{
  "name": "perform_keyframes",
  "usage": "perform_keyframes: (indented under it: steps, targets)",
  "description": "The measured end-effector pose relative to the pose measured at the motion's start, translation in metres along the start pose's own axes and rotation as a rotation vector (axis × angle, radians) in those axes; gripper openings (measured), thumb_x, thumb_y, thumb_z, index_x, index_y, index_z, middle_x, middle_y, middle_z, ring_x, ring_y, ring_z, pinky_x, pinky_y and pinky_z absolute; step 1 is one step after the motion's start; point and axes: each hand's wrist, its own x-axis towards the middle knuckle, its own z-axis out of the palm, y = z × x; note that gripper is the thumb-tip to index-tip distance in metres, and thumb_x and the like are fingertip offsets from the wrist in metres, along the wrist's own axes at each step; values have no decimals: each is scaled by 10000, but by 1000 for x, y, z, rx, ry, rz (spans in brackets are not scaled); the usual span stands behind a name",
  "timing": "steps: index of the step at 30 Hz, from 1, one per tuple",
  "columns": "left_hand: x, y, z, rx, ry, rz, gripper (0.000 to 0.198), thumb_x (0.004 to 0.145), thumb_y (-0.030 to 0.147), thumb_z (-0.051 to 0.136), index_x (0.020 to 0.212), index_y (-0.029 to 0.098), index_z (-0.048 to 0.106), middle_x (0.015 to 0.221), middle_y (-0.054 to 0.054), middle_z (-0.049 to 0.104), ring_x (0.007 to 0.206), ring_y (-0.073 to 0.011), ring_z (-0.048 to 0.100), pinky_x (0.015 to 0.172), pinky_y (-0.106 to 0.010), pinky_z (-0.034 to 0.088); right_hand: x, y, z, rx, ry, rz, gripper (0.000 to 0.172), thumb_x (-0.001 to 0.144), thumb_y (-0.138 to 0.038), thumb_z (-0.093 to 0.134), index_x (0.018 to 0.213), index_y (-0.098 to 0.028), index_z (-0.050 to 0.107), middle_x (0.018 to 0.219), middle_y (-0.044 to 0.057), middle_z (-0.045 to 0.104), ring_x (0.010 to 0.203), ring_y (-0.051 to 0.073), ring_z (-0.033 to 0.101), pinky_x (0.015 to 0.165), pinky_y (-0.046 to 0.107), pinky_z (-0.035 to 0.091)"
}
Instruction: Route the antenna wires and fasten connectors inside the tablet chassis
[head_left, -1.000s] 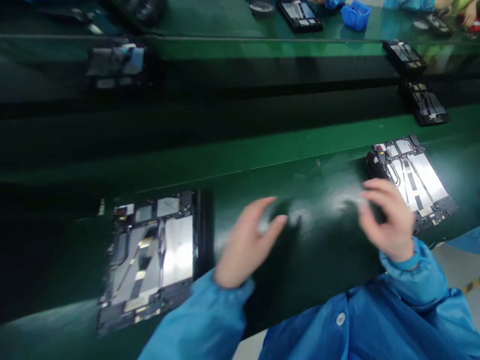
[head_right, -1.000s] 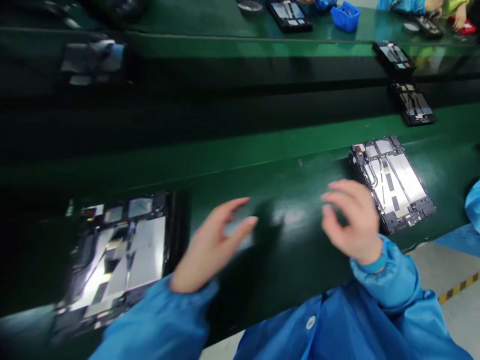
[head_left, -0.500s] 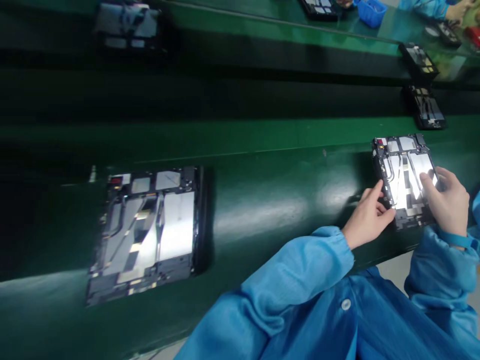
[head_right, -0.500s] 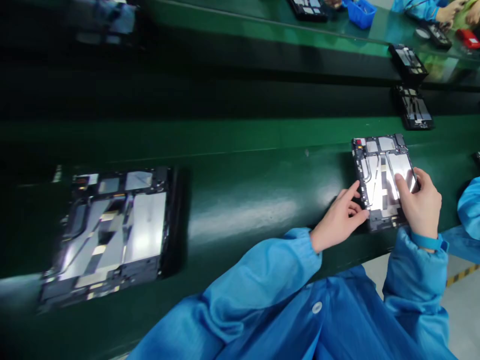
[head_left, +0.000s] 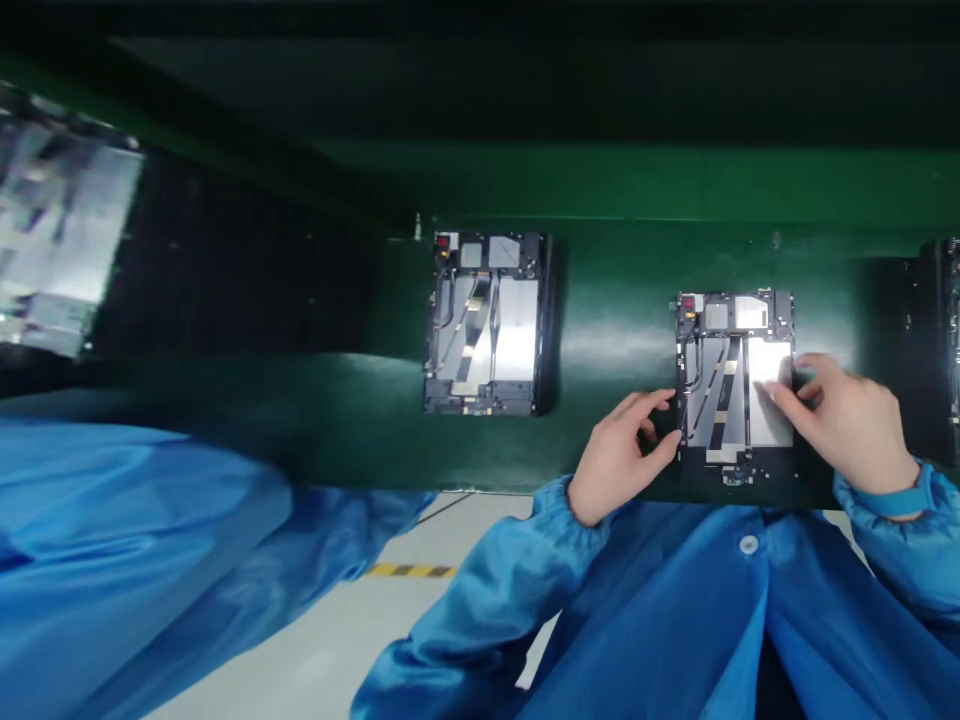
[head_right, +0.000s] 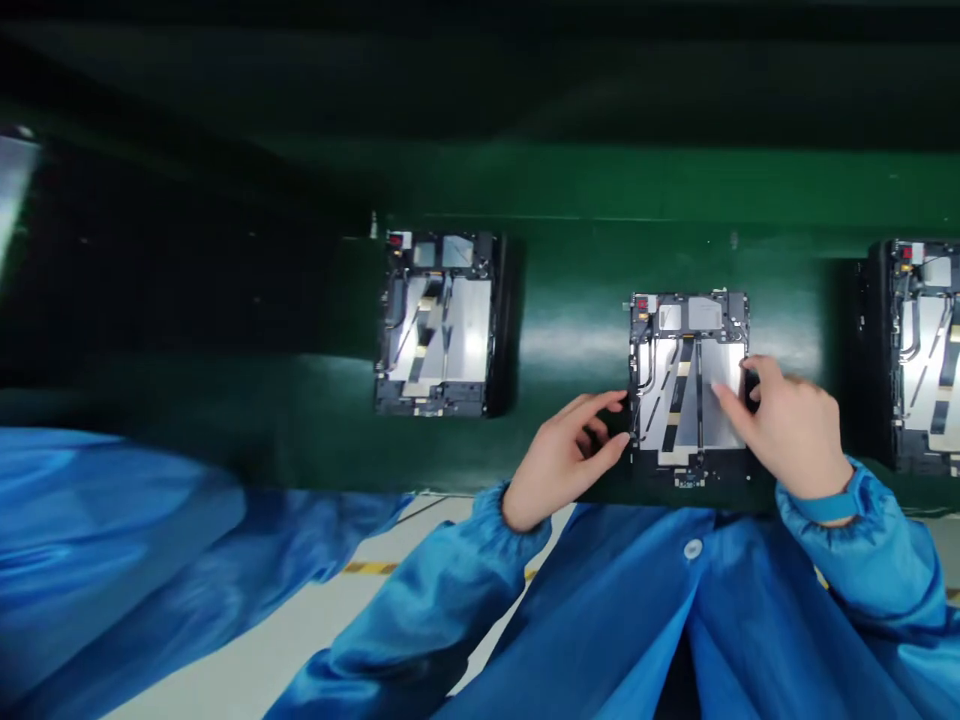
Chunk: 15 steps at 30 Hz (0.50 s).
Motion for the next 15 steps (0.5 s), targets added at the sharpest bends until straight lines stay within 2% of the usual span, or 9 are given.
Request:
perform_keyframes:
  steps: [2,3,5,6,8,10,12,15]
  targets:
    - [9,13,3,236,120,38,361,926,290,583,1250,184,700,1025,-63,714,736,-148,653,714,-301,564,26,-5,-1,38,94,-29,356,953,-522,583,1051,-202,705,852,80,764,792,273,694,703,373,494]
    - [16,22,6,350,152,44,315,946,295,560,1191,180,722,995,-69,726,773,-175,677,746,-323,564,41,-9,0,58,147,-57,341,961,-496,573,1040,-192,706,966,111,770,907,295,689,790,406,506]
    - [32,43,12,552,154,13,284,979,303,513,1083,168,740,981,-95,741,857,-236,719,750,-350,557,69,-22,6,80,204,-68,369,978,-481,550,1101,-168,703,1156,159,735,1078,335,645,915,462,482]
    - [40,54,16,634,135,-19,285,987,298,498,1053,156,736,996,-115,745,892,-264,732,733,-355,553,82,-30,10,82,200,-53,405,986,-504,539,1112,-155,703,1181,178,718,1111,353,627,944,484,464]
    - [54,73,21,747,84,-90,280,989,263,482,1054,122,714,1036,-156,744,921,-297,745,701,-354,544,101,-45,19,76,142,-15,485,1003,-564,502,1052,-134,720,1122,200,709,1110,377,617,965,521,434]
    - [63,85,24,801,37,-133,278,979,199,464,1100,83,686,1065,-190,740,934,-306,753,691,-343,539,112,-58,28,80,95,-13,488,1009,-559,504,962,-132,735,1051,198,710,1079,377,621,969,538,417]
    - [68,90,24,823,-1,-142,293,969,144,432,1117,62,671,1065,-202,742,939,-303,759,693,-332,536,117,-64,34,124,91,-66,361,994,-453,558,915,-154,745,1025,175,723,1043,353,627,969,529,413]
    - [66,85,19,831,-40,-130,295,953,132,425,1091,78,680,1029,-190,754,916,-306,765,684,-335,534,120,-63,38,221,107,-152,162,923,-274,611,873,-203,747,1000,119,747,983,311,631,959,491,416]
